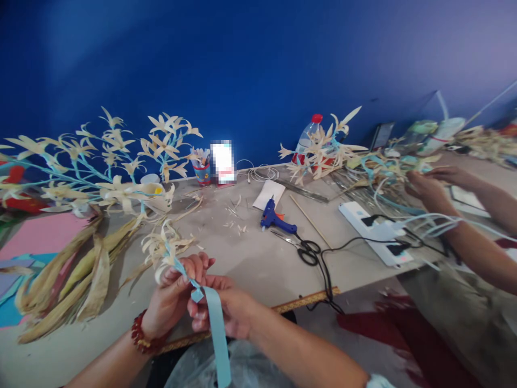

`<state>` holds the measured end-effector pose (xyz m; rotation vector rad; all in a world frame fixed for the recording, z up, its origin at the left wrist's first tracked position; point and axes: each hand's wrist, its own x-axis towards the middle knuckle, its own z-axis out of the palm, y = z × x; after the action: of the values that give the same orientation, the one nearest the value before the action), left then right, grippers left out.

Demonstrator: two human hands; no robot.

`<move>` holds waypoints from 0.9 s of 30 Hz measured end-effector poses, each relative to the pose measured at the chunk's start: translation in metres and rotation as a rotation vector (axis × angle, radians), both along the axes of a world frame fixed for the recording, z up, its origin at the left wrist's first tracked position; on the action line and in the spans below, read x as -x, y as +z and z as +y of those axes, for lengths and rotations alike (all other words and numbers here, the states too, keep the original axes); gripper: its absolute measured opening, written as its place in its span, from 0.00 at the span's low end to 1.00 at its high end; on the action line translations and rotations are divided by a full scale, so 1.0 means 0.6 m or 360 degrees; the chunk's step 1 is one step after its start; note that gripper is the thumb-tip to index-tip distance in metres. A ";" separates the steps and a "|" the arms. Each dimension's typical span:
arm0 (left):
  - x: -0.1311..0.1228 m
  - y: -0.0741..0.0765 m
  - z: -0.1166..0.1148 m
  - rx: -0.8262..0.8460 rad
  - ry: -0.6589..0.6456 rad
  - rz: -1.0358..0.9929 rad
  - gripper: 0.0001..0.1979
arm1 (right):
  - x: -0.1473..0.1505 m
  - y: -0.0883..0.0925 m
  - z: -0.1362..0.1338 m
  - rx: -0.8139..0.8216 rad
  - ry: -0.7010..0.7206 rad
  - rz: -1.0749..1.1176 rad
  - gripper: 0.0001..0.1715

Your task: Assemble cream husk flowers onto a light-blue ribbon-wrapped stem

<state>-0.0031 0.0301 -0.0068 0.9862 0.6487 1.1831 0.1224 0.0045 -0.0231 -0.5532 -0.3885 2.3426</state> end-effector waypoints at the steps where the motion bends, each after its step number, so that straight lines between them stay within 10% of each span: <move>1: 0.000 0.000 0.000 -0.0009 0.0002 0.0006 0.08 | 0.000 -0.001 0.000 -0.0004 0.0011 0.0010 0.12; 16: -0.003 -0.003 -0.002 -0.0026 -0.0112 -0.0087 0.09 | 0.003 -0.025 -0.005 0.0056 0.0220 0.0140 0.06; 27: -0.002 -0.031 0.003 0.0308 0.0085 -0.0164 0.04 | 0.027 -0.092 -0.034 0.0271 0.0563 0.0312 0.20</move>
<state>-0.0016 0.0320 -0.0253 0.7444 0.6968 1.1859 0.1060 -0.0161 -0.0786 -0.3490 -0.2091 2.7609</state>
